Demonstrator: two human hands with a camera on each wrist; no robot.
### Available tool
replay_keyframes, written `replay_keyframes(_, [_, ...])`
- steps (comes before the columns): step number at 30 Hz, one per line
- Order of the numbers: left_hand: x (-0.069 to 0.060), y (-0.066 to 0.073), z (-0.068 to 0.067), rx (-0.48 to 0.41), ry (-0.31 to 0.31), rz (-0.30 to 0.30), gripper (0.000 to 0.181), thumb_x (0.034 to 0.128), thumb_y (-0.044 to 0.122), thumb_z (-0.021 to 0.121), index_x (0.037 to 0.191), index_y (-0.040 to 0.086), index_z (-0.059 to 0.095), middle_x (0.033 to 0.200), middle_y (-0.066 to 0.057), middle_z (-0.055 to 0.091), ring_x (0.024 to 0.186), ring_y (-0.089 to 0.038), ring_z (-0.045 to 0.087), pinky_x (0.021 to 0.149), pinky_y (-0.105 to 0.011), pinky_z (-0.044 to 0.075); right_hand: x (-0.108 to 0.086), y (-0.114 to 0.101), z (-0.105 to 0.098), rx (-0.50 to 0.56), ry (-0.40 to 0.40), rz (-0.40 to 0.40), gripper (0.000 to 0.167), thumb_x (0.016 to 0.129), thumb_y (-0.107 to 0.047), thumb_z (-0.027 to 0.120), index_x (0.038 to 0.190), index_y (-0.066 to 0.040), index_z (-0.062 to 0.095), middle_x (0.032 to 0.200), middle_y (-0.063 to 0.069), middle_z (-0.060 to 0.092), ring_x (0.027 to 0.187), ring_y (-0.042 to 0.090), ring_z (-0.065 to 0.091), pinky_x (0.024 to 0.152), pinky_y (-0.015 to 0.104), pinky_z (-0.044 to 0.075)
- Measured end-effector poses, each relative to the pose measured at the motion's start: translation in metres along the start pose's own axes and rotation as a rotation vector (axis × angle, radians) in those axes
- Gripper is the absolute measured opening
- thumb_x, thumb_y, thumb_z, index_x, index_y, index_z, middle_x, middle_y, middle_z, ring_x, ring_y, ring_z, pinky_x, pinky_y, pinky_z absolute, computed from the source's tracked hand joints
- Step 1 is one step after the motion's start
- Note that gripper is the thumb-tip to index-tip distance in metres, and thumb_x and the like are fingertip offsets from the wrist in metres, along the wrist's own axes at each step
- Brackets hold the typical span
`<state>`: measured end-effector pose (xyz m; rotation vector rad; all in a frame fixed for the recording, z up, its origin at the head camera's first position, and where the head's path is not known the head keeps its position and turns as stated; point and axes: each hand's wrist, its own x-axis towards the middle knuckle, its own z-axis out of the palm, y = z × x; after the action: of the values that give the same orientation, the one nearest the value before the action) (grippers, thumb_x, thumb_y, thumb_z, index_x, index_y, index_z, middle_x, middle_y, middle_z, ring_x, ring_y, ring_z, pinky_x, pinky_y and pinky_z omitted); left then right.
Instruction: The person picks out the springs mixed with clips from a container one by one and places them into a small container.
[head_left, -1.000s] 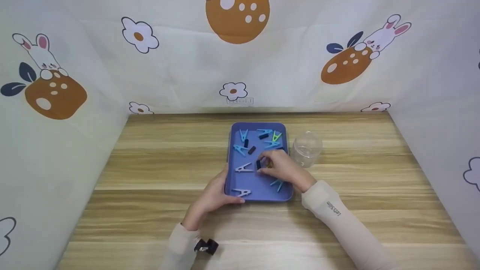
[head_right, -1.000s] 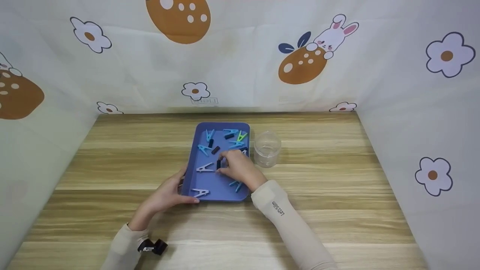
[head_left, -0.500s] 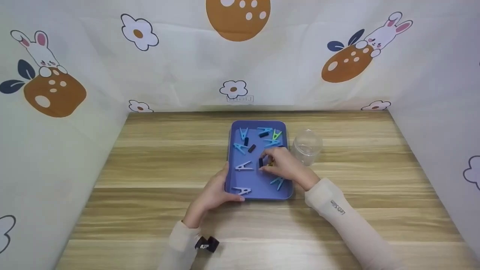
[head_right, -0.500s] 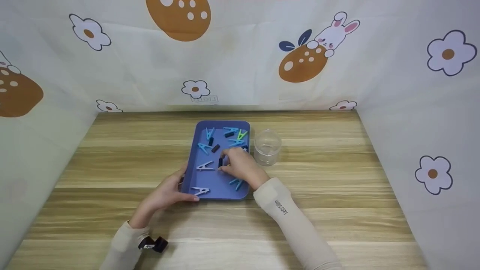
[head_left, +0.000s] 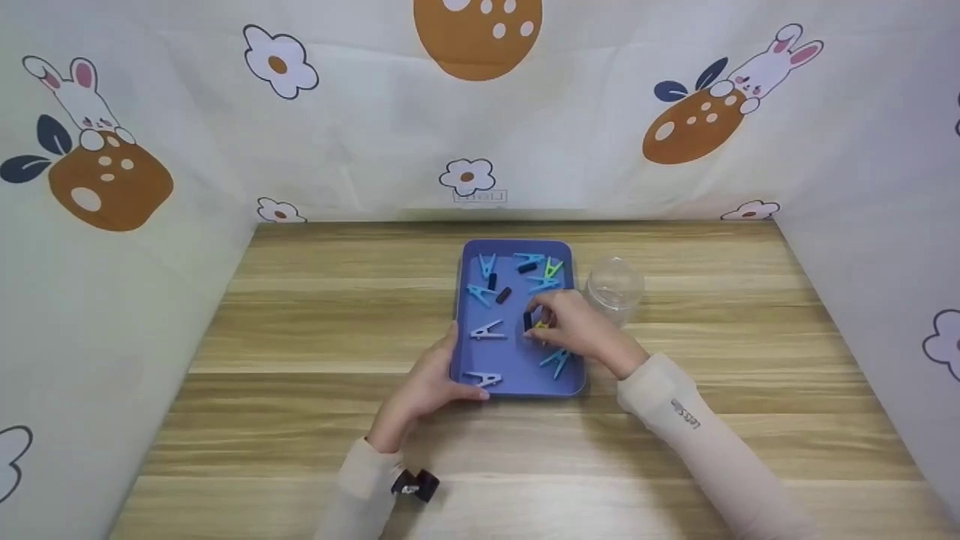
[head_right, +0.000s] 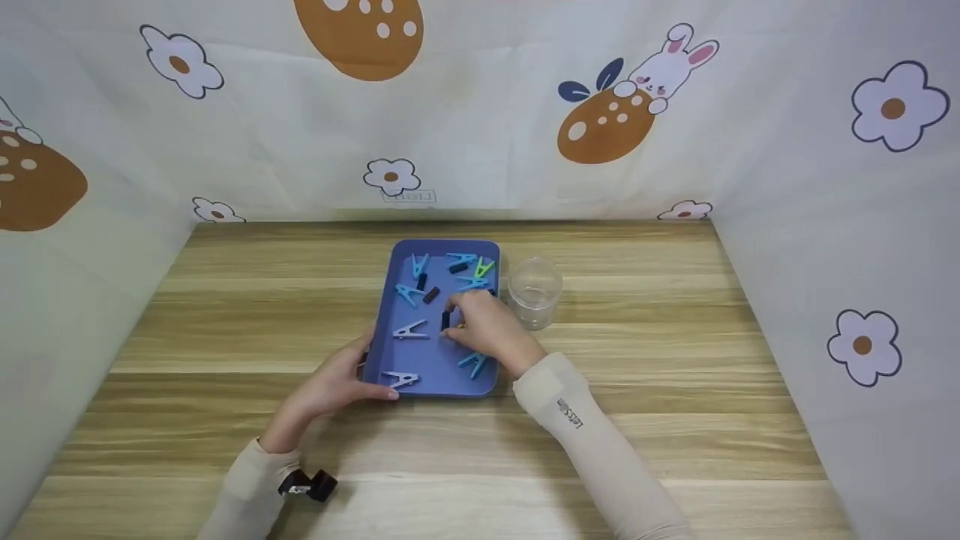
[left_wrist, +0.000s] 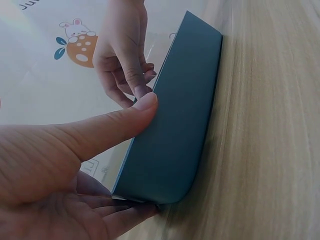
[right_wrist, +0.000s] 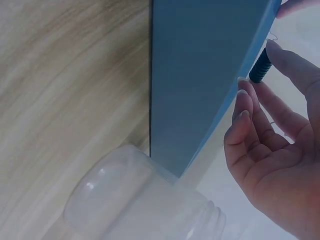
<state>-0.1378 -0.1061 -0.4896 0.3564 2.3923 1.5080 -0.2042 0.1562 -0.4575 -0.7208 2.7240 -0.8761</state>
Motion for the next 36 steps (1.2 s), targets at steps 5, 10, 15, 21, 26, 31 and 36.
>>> replay_keyframes(5, [0.001,0.002,0.000,0.015,-0.003,-0.015,0.123,0.0742,0.005,0.094,0.163,-0.013,0.010,0.168,-0.034,0.022,0.154,-0.049,0.030,0.129,-0.056,0.023,-0.002,-0.002,-0.003,-0.013,0.011,-0.015,0.030,0.092,-0.016,0.083,0.115,0.001,0.074,0.087,0.008,0.070,0.076,0.016,0.061,0.066,0.032,0.056])
replay_keyframes(10, [0.001,0.003,0.000,0.039,-0.004,-0.015,0.123,0.0738,0.005,0.095,0.161,-0.016,0.011,0.166,-0.037,0.023,0.154,-0.050,0.029,0.130,-0.056,0.023,-0.005,-0.001,-0.007,-0.032,0.041,-0.025,0.032,0.091,-0.017,0.084,0.115,0.002,0.074,0.087,0.012,0.071,0.076,0.018,0.063,0.065,0.031,0.054])
replay_keyframes(15, [0.000,0.003,0.001,0.051,-0.007,-0.021,0.122,0.0738,0.003,0.094,0.161,-0.017,0.011,0.167,-0.038,0.021,0.155,-0.051,0.026,0.130,-0.057,0.021,-0.010,0.002,-0.012,-0.016,0.061,-0.038,0.032,0.092,-0.016,0.084,0.115,0.003,0.074,0.090,0.012,0.072,0.078,0.020,0.065,0.066,0.032,0.056])
replay_keyframes(21, [0.001,0.004,0.000,0.056,-0.009,-0.029,0.123,0.0736,0.003,0.094,0.161,-0.017,0.010,0.167,-0.037,0.019,0.156,-0.050,0.024,0.130,-0.056,0.019,-0.015,0.004,-0.020,0.006,0.068,-0.017,0.033,0.093,-0.015,0.082,0.118,0.003,0.072,0.097,0.017,0.073,0.085,0.027,0.068,0.071,0.034,0.057])
replay_keyframes(26, [0.000,0.005,0.000,0.059,-0.013,-0.047,0.122,0.0743,0.004,0.094,0.161,-0.016,0.010,0.168,-0.036,0.017,0.157,-0.049,0.022,0.131,-0.055,0.018,-0.020,0.004,-0.029,0.010,0.083,0.005,0.033,0.094,-0.015,0.081,0.120,0.003,0.072,0.092,0.010,0.072,0.080,0.019,0.063,0.069,0.030,0.052])
replay_keyframes(31, [0.000,0.004,0.000,0.055,-0.010,-0.055,0.122,0.0747,0.005,0.094,0.162,-0.015,0.010,0.168,-0.036,0.017,0.157,-0.050,0.022,0.131,-0.056,0.018,-0.022,0.006,-0.033,0.016,0.104,0.013,0.034,0.094,-0.014,0.081,0.121,0.004,0.072,0.090,0.009,0.071,0.078,0.018,0.061,0.068,0.031,0.052])
replay_keyframes(36, [-0.001,0.004,-0.001,0.045,-0.015,-0.065,0.122,0.0759,0.006,0.093,0.162,-0.014,0.009,0.169,-0.036,0.015,0.158,-0.049,0.020,0.131,-0.055,0.017,-0.024,0.007,-0.036,0.024,0.137,-0.002,0.034,0.092,-0.012,0.082,0.120,0.005,0.073,0.086,0.008,0.070,0.075,0.017,0.061,0.066,0.029,0.053])
